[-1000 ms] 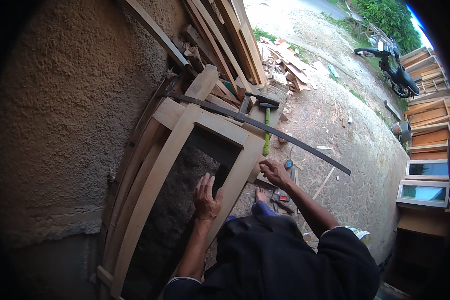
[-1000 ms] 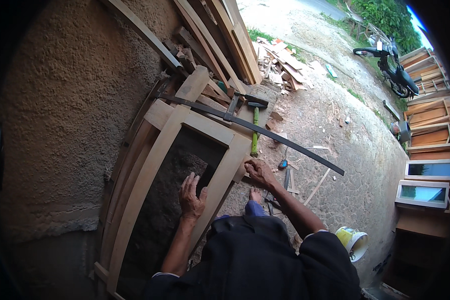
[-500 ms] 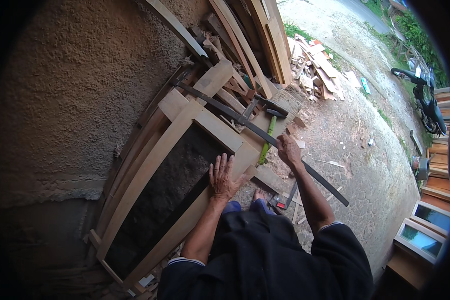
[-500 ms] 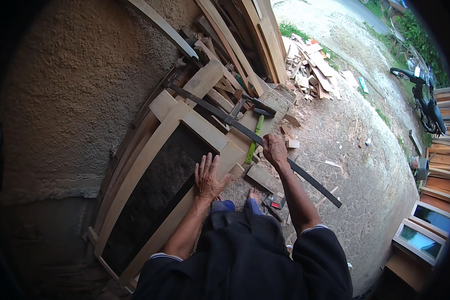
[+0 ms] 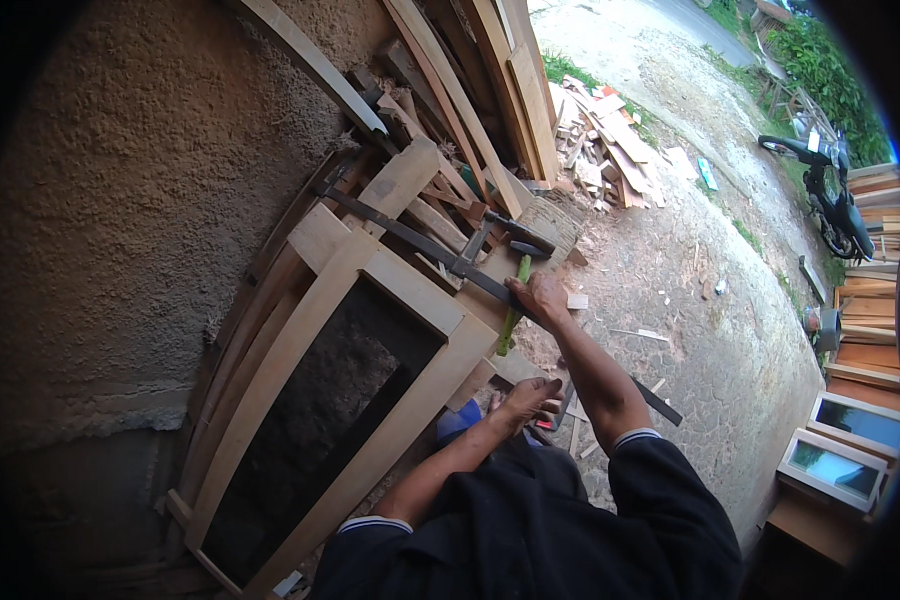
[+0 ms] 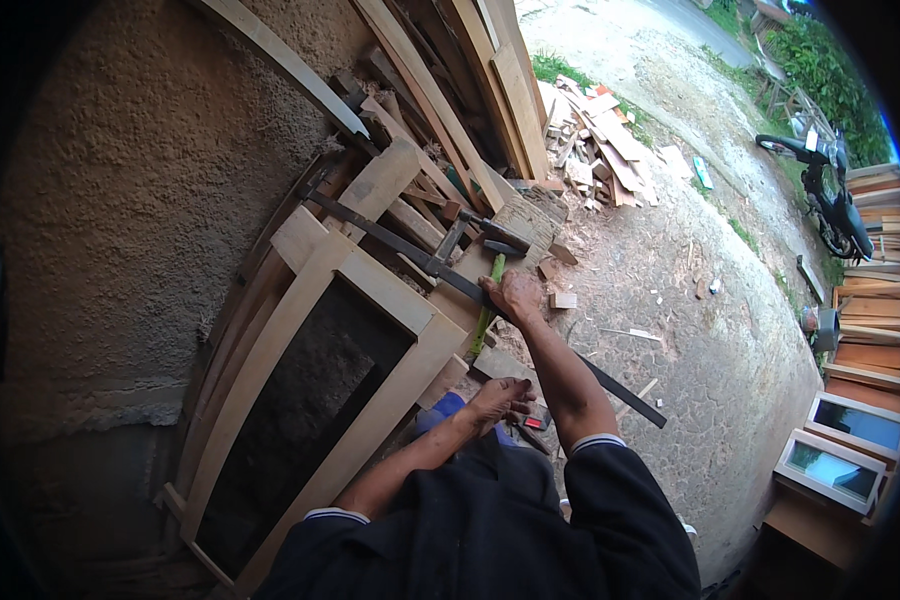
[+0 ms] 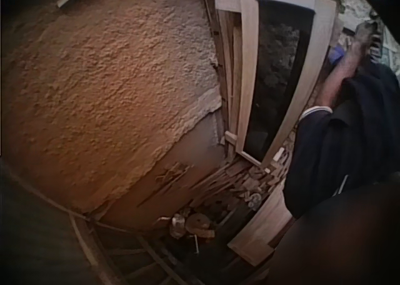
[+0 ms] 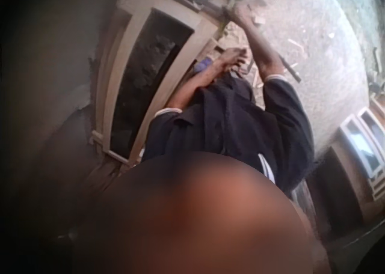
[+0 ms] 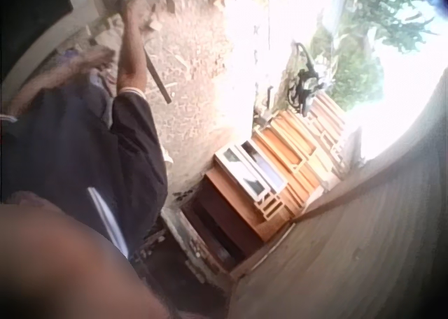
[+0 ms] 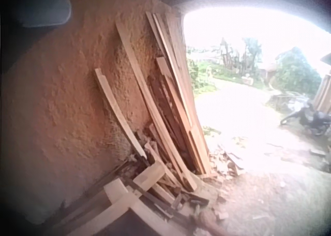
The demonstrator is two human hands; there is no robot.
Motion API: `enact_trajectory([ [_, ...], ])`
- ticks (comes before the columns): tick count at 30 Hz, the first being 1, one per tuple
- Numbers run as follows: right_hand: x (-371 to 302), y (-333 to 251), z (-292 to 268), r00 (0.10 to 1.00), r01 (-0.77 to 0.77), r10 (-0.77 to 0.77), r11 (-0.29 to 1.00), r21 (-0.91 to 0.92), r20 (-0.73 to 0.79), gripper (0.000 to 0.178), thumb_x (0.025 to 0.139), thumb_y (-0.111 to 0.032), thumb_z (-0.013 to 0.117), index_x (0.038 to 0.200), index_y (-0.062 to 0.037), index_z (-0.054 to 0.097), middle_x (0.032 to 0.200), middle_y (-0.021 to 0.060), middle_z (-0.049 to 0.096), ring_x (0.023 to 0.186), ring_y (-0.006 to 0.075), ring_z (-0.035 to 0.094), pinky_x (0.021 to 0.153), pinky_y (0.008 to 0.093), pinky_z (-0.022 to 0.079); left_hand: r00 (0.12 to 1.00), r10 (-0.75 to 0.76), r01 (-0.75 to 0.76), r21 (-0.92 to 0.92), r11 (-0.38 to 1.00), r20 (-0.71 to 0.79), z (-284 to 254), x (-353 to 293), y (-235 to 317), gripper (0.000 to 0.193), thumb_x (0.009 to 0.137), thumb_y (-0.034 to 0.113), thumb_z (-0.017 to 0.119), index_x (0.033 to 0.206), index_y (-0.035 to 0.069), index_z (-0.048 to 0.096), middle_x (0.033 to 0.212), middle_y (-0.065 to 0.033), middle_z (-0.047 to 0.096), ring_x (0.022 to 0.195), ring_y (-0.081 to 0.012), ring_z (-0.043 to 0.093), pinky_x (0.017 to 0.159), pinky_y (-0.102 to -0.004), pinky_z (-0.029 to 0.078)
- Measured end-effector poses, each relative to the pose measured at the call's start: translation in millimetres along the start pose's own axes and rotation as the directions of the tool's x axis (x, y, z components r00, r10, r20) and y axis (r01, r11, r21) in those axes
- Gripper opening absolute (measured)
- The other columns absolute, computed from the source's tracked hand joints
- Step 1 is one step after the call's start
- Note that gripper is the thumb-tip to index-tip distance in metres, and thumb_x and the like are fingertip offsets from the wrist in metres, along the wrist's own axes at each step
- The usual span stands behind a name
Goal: The person assembles a wooden window frame by aligning pieces, measuring with a tape measure, and nailing them together using a hammer. The person then lifts the completed frame and places it against a wall with other frames.
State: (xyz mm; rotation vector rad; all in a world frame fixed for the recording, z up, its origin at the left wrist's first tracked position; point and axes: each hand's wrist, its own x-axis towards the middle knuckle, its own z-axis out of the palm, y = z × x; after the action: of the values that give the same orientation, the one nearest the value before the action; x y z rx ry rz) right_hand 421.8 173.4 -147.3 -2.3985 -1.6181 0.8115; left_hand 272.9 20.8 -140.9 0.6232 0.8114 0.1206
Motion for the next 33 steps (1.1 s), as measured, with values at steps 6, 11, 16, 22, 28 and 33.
enact_trajectory([
  [6, 5, -1, 8, 0.999, -0.031, 0.032, 0.999, 0.026, -0.008, 0.063, 0.086, -0.061, 0.060, 0.095, -0.0001, 0.073, 0.098, 0.0266, 0.071, 0.096, 0.0400, 0.070, 0.085, 0.0494, 0.053, 0.957, 0.288, -0.207, -0.624, 0.753, 0.031, 7, 107, -2, 0.065, 0.094, 0.040, 0.069, 0.145, 0.012, 0.041, 0.133, -0.0057, 0.056, 0.120, -0.0183, 0.055, 0.096, -0.0377, 0.046],
  [11, 0, 1, 12, 0.999, -0.029, 0.033, 0.991, 0.131, -0.025, 0.056, 0.084, -0.057, 0.062, 0.092, -0.0030, 0.072, 0.095, 0.0245, 0.070, 0.093, 0.0388, 0.069, 0.083, 0.0478, 0.052, 0.979, 0.139, -0.204, -0.673, 0.711, -0.149, 21, 99, 12, 0.053, 0.102, 0.038, 0.056, 0.146, 0.013, 0.041, 0.135, -0.0045, 0.054, 0.126, -0.0187, 0.051, 0.106, -0.0399, 0.042],
  [16, 8, 12, 13, 0.976, 0.108, -0.060, 0.968, 0.226, -0.209, 0.041, 0.086, -0.047, 0.066, 0.092, -0.0070, 0.058, 0.084, 0.0199, 0.065, 0.081, 0.0409, 0.065, 0.071, 0.0502, 0.048, 0.893, 0.232, -0.433, -0.600, 0.672, -0.385, 35, 98, 23, 0.037, 0.102, 0.032, 0.056, 0.137, 0.024, 0.049, 0.117, 0.0002, 0.056, 0.101, -0.0136, 0.056, 0.083, -0.0352, 0.048],
  [22, 30, 27, -6, 0.840, 0.280, 0.167, 0.681, 0.677, -0.516, 0.029, 0.093, -0.030, 0.073, 0.090, -0.0052, 0.057, 0.070, 0.0059, 0.055, 0.063, 0.0182, 0.052, 0.060, 0.0355, 0.044, 0.942, -0.029, -0.215, -0.666, 0.715, -0.334, 18, 131, 3, 0.020, 0.106, 0.032, 0.050, 0.115, 0.015, 0.053, 0.097, -0.0028, 0.054, 0.080, -0.0149, 0.051, 0.078, -0.0343, 0.051],
  [28, -15, 23, -43, 0.949, 0.253, 0.015, 0.558, 0.790, -0.314, 0.028, 0.098, -0.026, 0.068, 0.113, -0.0037, 0.060, 0.071, -0.0026, 0.052, 0.063, 0.0074, 0.044, 0.054, 0.0280, 0.035, 0.910, 0.017, -0.295, -0.620, 0.727, -0.414, 10, 139, -6, 0.023, 0.105, 0.030, 0.050, 0.115, 0.009, 0.051, 0.098, -0.0051, 0.054, 0.085, -0.0151, 0.051, 0.086, -0.0425, 0.053],
  [33, -57, 17, -49, 0.990, 0.020, -0.117, 0.683, 0.730, 0.082, 0.046, 0.098, -0.024, 0.060, 0.140, -0.0062, 0.054, 0.072, -0.0025, 0.052, 0.062, 0.0071, 0.043, 0.055, 0.0271, 0.035, 0.960, 0.028, -0.076, -0.162, 0.984, -0.279, -1, 93, 13, 0.032, 0.102, 0.031, 0.054, 0.119, 0.004, 0.056, 0.096, -0.0077, 0.061, 0.076, -0.0191, 0.059, 0.071, -0.0378, 0.054],
])
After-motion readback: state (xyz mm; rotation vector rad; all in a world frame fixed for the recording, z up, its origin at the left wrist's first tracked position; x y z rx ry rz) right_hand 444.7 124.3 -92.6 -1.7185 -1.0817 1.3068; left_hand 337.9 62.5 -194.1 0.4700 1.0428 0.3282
